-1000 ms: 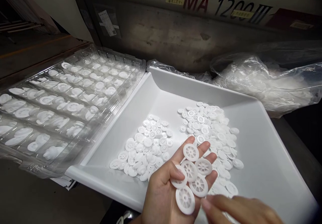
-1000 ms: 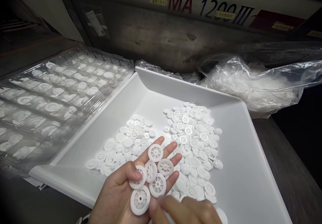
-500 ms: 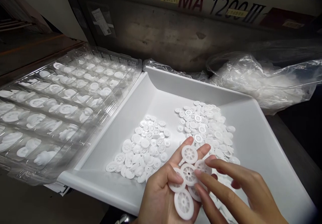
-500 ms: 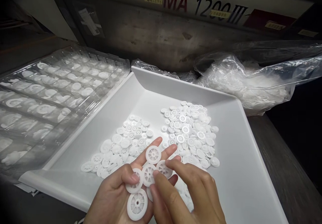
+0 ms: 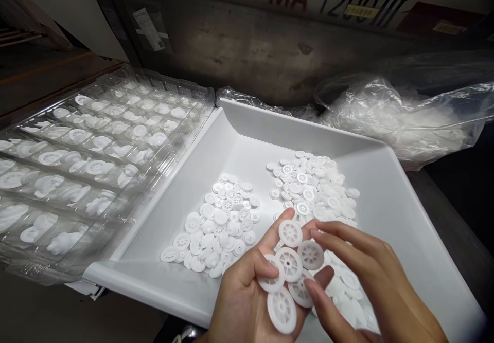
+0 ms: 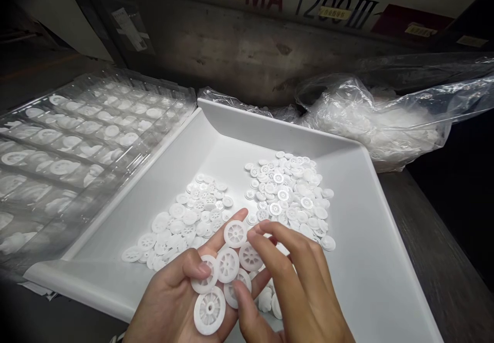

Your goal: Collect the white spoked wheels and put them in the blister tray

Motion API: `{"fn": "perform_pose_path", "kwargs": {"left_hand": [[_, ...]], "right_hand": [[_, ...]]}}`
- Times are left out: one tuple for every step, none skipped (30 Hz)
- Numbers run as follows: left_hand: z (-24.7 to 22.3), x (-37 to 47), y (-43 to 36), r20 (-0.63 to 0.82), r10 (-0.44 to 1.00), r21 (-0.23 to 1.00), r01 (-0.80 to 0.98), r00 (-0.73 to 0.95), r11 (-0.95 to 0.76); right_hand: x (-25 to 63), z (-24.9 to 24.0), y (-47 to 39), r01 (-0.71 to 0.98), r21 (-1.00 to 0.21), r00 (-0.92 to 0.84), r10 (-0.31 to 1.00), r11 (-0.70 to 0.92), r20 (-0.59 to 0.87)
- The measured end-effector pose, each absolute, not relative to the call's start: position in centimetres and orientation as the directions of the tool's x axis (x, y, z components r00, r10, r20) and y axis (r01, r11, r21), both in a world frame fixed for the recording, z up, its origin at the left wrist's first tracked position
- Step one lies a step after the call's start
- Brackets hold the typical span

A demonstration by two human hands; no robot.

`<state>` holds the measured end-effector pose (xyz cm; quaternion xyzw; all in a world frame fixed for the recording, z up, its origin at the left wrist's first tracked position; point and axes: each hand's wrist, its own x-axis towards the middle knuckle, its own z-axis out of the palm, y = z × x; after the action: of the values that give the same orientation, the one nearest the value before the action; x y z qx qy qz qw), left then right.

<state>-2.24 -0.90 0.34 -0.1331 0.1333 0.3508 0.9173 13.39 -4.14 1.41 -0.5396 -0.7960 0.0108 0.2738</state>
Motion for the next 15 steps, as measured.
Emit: {"fn": "perform_pose_path", "kwargs": {"left_hand": [[0.2, -2.1, -0.9, -0.318, 0.607, -0.166, -0.673, 0.728, 0.720], [0.2, -2.0, -0.9, -0.290, 0.611, -0.178, -0.669, 0.736, 0.722], [0.1, -1.8, -0.8, -0.260, 0.617, -0.185, -0.665, 0.743, 0.723], [0.1, -1.6, -0.8, -0.235, 0.623, -0.188, -0.663, 0.746, 0.724], [0.1, -1.5, -0.7, -0.218, 0.629, -0.183, -0.665, 0.746, 0.724], [0.2, -1.3, -0.7, -0.202, 0.634, -0.169, -0.664, 0.746, 0.728], [0.2, -1.2, -0.6, -0.193, 0.638, -0.153, -0.665, 0.746, 0.731], [0.3, -1.1, -0.5, -0.191, 0.643, -0.136, -0.669, 0.742, 0.731], [0.4, -1.0, -0.5, -0.196, 0.647, -0.122, -0.673, 0.737, 0.729], [0.5, -0.9, -0.5, -0.203, 0.650, -0.111, -0.677, 0.732, 0.728], [0.6, -0.9, -0.5, -0.211, 0.648, -0.112, -0.676, 0.732, 0.728], [0.6, -0.9, -0.5, -0.226, 0.639, -0.116, -0.671, 0.735, 0.732], [0.7, -0.8, -0.5, -0.241, 0.631, -0.115, -0.667, 0.738, 0.736], [0.8, -0.8, -0.5, -0.245, 0.628, -0.106, -0.664, 0.739, 0.740], [0.8, -0.7, -0.5, -0.246, 0.626, -0.092, -0.661, 0.740, 0.744]], "right_hand": [[13.7, 1.5, -3.8, 0.846, -0.287, -0.317, 0.857, 0.449, 0.406], [13.9, 1.6, -3.4, 0.839, -0.260, -0.365, 0.849, 0.478, 0.381], [14.0, 1.7, -3.0, 0.831, -0.236, -0.410, 0.841, 0.504, 0.353], [14.1, 1.9, -2.5, 0.826, -0.219, -0.446, 0.840, 0.519, 0.311], [14.1, 2.1, -2.0, 0.819, -0.214, -0.476, 0.839, 0.532, 0.263], [14.1, 2.3, -1.6, 0.808, -0.221, -0.505, 0.835, 0.546, 0.216], [14.1, 2.4, -1.1, 0.792, -0.242, -0.533, 0.828, 0.560, 0.174], [14.0, 2.5, -0.8, 0.773, -0.278, -0.553, 0.821, 0.570, 0.144], [14.1, 2.6, -0.5, 0.759, -0.326, -0.557, 0.821, 0.564, 0.122], [14.2, 2.5, -0.2, 0.747, -0.376, -0.552, 0.827, 0.548, 0.108], [14.3, 2.4, -0.1, 0.734, -0.418, -0.544, 0.832, 0.534, 0.107], [14.4, 2.3, 0.0, 0.723, -0.455, -0.534, 0.838, 0.520, 0.111], [14.6, 2.1, 0.0, 0.708, -0.496, -0.520, 0.847, 0.502, 0.115], [14.7, 1.9, 0.0, 0.692, -0.542, -0.500, 0.859, 0.476, 0.116], [14.8, 1.7, -0.1, 0.674, -0.587, -0.477, 0.871, 0.448, 0.116]]}}
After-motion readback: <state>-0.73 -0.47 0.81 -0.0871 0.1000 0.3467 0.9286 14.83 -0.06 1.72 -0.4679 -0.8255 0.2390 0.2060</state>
